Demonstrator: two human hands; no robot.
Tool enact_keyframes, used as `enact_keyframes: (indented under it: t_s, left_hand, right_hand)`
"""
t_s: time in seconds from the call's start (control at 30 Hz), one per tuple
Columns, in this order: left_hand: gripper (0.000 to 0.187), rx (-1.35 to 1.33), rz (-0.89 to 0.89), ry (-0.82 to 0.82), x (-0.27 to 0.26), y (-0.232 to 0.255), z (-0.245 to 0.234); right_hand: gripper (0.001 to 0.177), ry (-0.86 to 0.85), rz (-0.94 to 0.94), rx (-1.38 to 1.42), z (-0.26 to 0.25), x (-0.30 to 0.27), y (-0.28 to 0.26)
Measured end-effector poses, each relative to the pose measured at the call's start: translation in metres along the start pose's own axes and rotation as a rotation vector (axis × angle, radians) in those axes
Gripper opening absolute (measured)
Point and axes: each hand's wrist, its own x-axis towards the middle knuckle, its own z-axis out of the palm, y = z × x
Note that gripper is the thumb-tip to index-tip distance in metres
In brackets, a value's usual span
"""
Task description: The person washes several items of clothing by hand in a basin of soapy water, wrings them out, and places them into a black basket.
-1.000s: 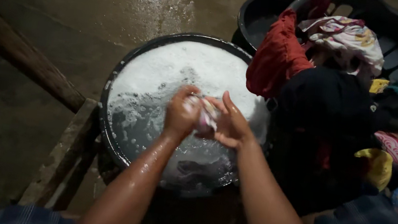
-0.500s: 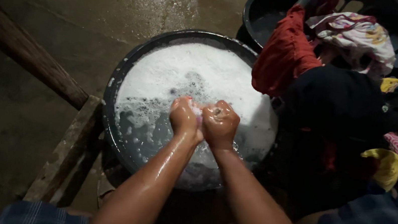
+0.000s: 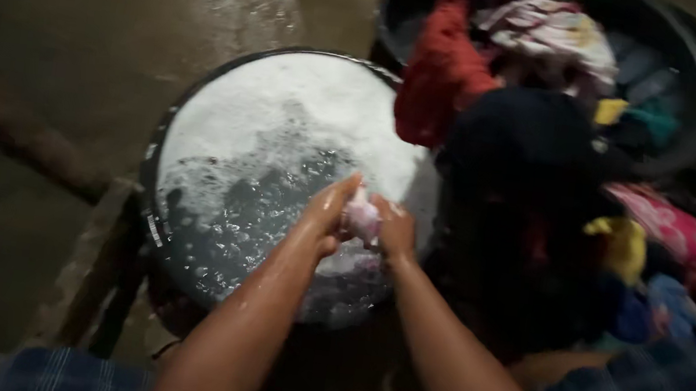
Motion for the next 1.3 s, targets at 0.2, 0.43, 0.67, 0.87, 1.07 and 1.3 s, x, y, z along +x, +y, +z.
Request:
enact_keyframes:
  t_s: [0.2, 0.43, 0.67, 0.87, 1.07, 1.3]
  left_hand:
    - [0.090, 0.401, 0.046, -0.407, -0.042, -0.014, 0.087]
    - [0.088, 0.127, 0.149, -0.650, -0.048, -0.015, 0.112]
    - [0.060, 0.275, 0.222, -0.354, -0.028, 0.024, 0.058]
    - [0.043, 0.296, 0.222, 0.017, -0.014, 0.038, -0.023]
    - [0.029, 0.429, 0.209, 0.226, 0.024, -0.001, -0.124]
    - [0.063, 0.687, 0.019, 0.262, 0.052, -0.039, -0.185]
  right_hand:
    - [0.052, -0.238, -0.039, 0.946, -0.171, 0.017, 0.070]
    - [0.071, 0.248, -0.106, 1.374, -0.205, -0.024, -0.029]
    - [0.043, -0.516, 0.180, 0.361, -0.133, 0.011, 0.057]
    - [0.074, -0.586, -0.451, -1.323, 0.011, -0.032, 0.108]
    - [0.056, -0.943, -0.006, -1.478, 0.058, -0.053, 0.119]
    - [0.024, -0.814, 0.338, -0.605, 0.073, -0.012, 0.006]
